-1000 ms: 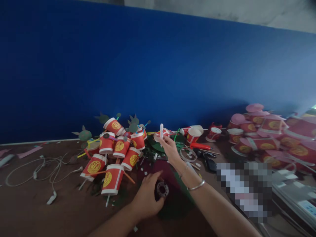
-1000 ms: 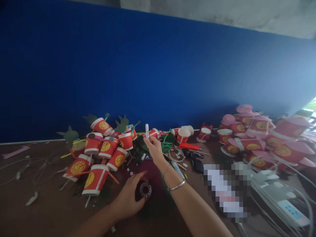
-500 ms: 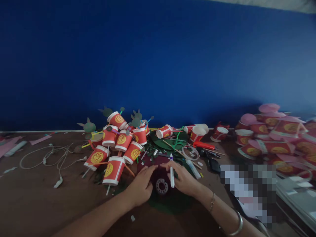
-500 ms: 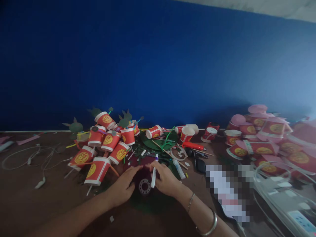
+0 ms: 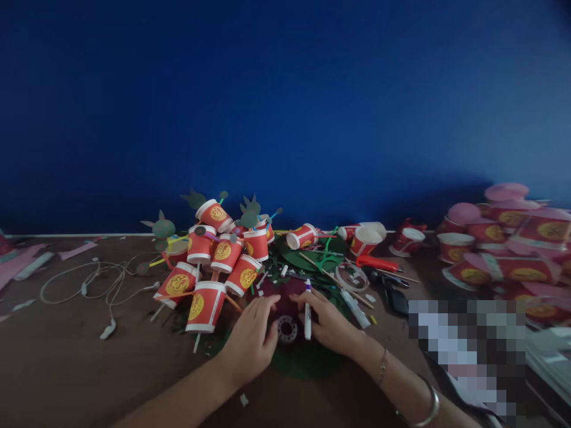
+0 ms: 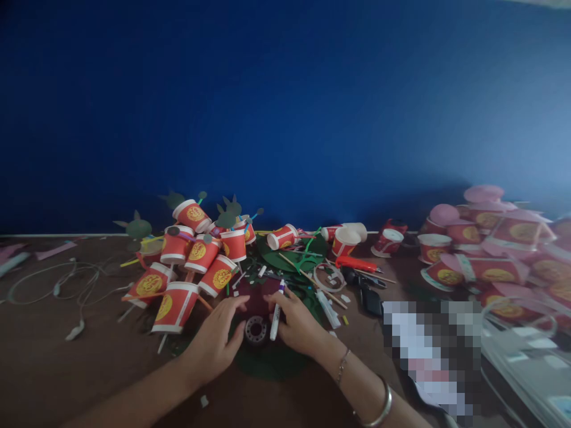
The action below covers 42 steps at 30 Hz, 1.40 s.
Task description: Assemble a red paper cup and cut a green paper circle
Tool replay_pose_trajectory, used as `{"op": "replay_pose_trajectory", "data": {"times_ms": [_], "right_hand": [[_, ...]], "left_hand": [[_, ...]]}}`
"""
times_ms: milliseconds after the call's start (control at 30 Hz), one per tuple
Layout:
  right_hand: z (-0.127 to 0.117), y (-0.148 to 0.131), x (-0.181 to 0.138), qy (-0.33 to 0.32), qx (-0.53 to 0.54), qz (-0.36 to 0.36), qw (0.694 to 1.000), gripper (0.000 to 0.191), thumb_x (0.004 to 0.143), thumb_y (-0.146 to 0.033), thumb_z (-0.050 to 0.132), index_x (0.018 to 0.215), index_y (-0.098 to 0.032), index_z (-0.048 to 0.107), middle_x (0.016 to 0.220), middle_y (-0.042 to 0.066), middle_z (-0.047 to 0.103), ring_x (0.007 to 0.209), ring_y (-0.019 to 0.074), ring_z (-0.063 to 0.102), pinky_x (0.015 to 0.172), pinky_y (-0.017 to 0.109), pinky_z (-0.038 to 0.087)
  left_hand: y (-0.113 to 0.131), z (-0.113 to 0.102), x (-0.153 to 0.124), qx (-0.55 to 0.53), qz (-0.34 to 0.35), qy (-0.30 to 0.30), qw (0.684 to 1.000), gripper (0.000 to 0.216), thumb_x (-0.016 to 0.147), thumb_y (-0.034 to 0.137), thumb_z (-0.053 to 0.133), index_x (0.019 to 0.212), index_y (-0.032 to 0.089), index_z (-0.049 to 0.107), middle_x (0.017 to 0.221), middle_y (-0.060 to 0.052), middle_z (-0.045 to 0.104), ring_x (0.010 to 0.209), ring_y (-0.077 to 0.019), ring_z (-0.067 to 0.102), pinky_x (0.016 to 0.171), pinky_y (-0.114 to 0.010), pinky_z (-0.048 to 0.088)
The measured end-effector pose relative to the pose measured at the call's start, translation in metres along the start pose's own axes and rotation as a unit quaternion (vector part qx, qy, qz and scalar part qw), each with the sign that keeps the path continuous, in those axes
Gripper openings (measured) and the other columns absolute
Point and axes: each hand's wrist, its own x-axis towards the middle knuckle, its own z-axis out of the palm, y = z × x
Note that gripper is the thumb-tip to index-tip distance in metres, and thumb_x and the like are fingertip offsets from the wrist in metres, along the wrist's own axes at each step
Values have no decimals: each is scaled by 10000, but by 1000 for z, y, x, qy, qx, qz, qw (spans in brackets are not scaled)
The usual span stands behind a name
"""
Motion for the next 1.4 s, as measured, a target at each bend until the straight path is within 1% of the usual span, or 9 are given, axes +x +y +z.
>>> {"op": "replay_pose_trajectory", "data": {"times_ms": [67,167,300,433,867,1000,1133,1233,1400], "right_hand": [[-1,-6,0,4,44,16,999,214,720,-74,508,890,-205,501,999,68,593,1022,222,530,868,346,428],[-2,-18,-1,-46,79,22,996,253,673,-118,593,882,-211,484,960,44,608,907,202,567,782,292,450],[4,-27,-3,-68,30,-6,997,340,624,-90,593,920,-212,479,968,41,578,900,195,541,799,284,431],[12,-25,-5,-56,7,-24,998,351,648,-72,559,963,-209,486,995,57,559,949,202,516,866,309,402],[13,-22,-7,-54,1,-8,998,307,666,-103,588,928,-211,471,939,31,549,883,184,514,803,285,405],[12,-19,-7,-39,70,35,996,346,669,-186,670,930,-221,446,977,40,573,892,197,541,780,302,430],[9,-14,-4,63,208,48,975,269,766,-277,628,872,-234,385,1070,67,591,1022,215,536,860,352,420],[10,-8,-1,124,263,61,955,224,824,-311,569,828,-241,357,1001,55,619,968,201,561,835,350,424],[11,-5,-1,146,249,49,956,160,870,-328,512,834,-240,382,973,56,624,911,183,568,821,339,422]], "left_hand": [[2,0,-4,-31,6,10,999,427,842,119,420,1263,165,375,1028,-99,563,988,-212,541,920,-399,434],[-7,6,-6,-118,-61,42,990,413,836,74,367,1240,163,359,999,-90,566,954,-191,557,888,-380,454],[-21,15,-3,-204,-108,43,972,492,774,-1,331,1239,158,340,1041,-88,559,1001,-173,559,928,-386,451],[-21,13,-1,-195,-98,22,976,563,747,-23,334,1274,174,328,1068,-88,555,1017,-173,566,939,-385,456],[-20,11,-2,-182,-91,20,979,527,776,-6,331,1273,169,344,1061,-90,558,1001,-172,581,914,-360,478],[-10,-1,1,-93,-43,8,995,496,781,0,320,1233,170,433,1080,-98,578,1028,-194,553,931,-380,453],[17,-9,-7,105,52,-118,986,390,763,73,410,1083,176,607,1098,-120,610,916,-269,581,778,-401,501],[35,11,-26,178,34,-177,967,609,705,100,484,1313,126,463,1318,-215,469,783,-289,640,575,-349,517],[41,62,-52,255,-67,-137,955,690,738,24,413,1404,187,340,1390,-251,354,520,-194,618,432,-308,479]]}}
